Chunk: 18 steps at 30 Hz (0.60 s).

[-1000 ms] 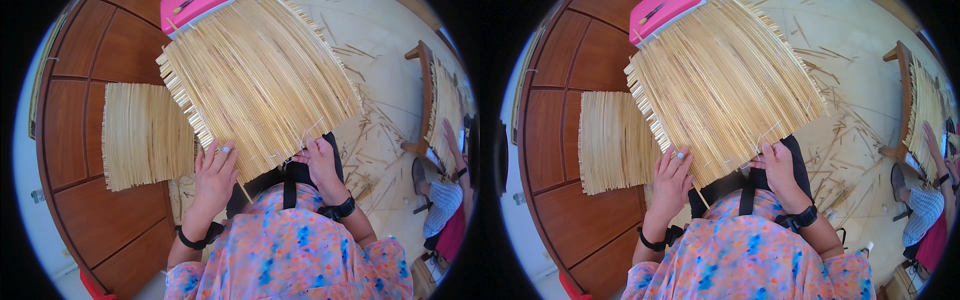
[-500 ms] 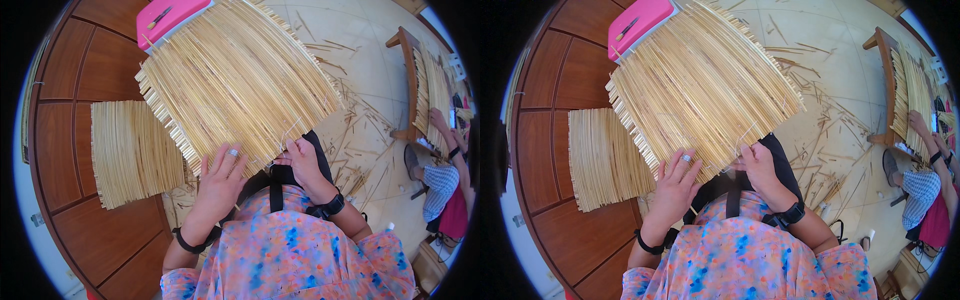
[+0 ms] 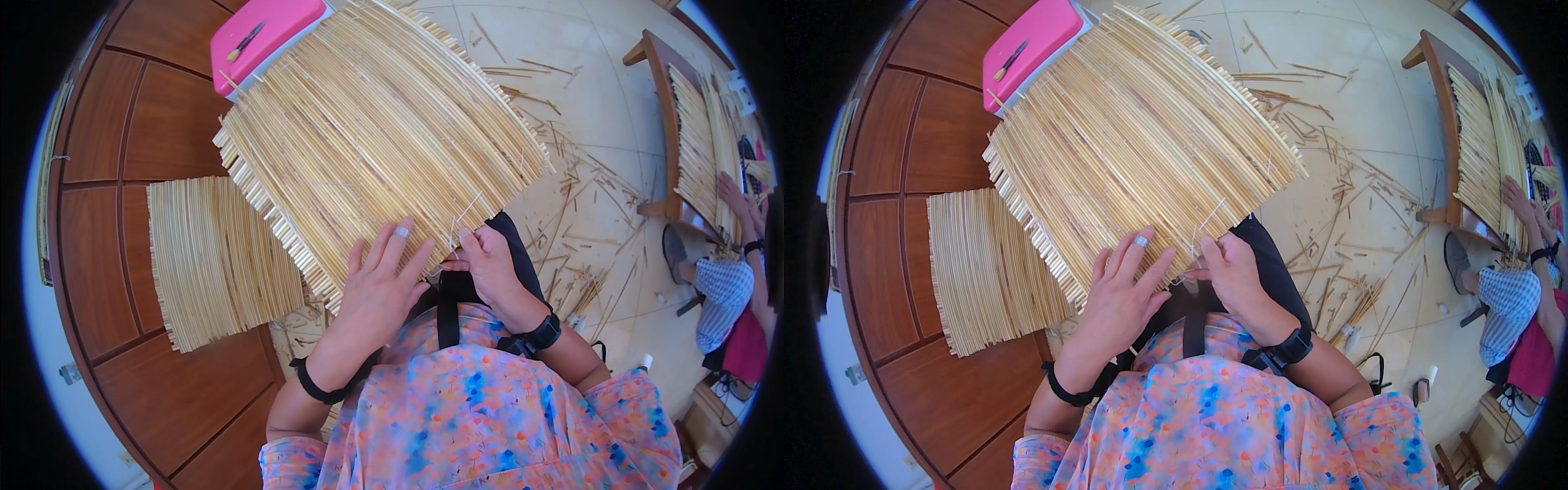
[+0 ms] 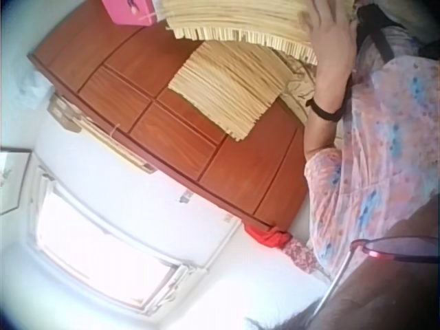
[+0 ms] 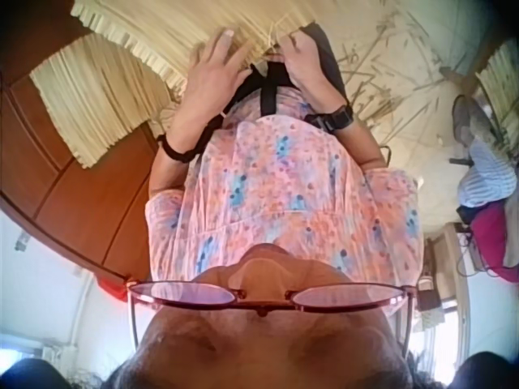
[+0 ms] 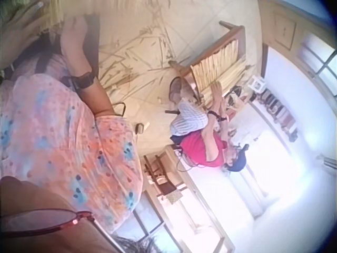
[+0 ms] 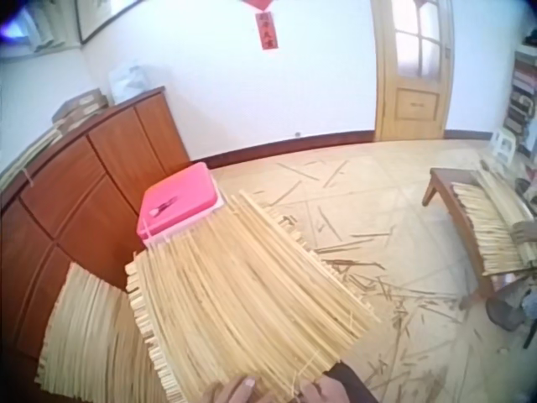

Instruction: The person weaves a mat using thin bamboo strips and thread, threading the needle through the strips and tightening the weave. They adjust the mat on their lap and continue stitching along the edge.

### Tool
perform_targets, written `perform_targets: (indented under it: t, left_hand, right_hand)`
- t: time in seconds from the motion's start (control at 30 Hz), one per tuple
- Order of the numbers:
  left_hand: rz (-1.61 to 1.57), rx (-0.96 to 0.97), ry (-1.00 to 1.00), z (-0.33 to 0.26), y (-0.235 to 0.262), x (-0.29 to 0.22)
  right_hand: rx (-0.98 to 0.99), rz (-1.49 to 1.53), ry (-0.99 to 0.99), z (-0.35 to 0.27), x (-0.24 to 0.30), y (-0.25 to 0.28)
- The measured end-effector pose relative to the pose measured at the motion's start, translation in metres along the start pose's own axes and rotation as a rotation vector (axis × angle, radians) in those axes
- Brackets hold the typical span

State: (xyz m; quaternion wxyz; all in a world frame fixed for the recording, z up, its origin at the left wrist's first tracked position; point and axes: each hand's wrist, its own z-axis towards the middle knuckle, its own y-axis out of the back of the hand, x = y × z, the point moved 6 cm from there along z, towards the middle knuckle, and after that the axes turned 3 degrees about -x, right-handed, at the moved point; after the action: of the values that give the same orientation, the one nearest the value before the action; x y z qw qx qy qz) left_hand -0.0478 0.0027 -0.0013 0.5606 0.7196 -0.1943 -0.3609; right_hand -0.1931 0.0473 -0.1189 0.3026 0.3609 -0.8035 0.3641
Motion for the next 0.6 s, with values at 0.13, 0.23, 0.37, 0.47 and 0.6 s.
perform_targets:
  t: [0.13, 0.23, 0.37, 0.47, 0.6]
  left_hand:
    - [-0.001, -0.026, -0.006, 0.005, -0.002, -0.001]
    - [-0.004, -0.034, -0.007, 0.007, -0.002, -0.001]
    - [0.011, -0.028, -0.018, 0.01, -0.002, -0.003]
    - [0.049, -0.042, -0.034, 0.011, -0.007, -0.003]
    - [0.064, -0.039, -0.041, 0.012, -0.006, -0.005]
  right_hand:
    - [0.002, -0.019, 0.005, -0.001, 0.002, -0.001]
    - [0.007, -0.051, 0.002, -0.001, 0.001, 0.0]
    - [-0.002, -0.024, 0.006, -0.004, 0.008, -0.005]
    - [-0.004, -0.081, 0.01, -0.002, 0.005, -0.003]
    - [-0.008, -0.086, 0.004, 0.0, 0.002, -0.002]
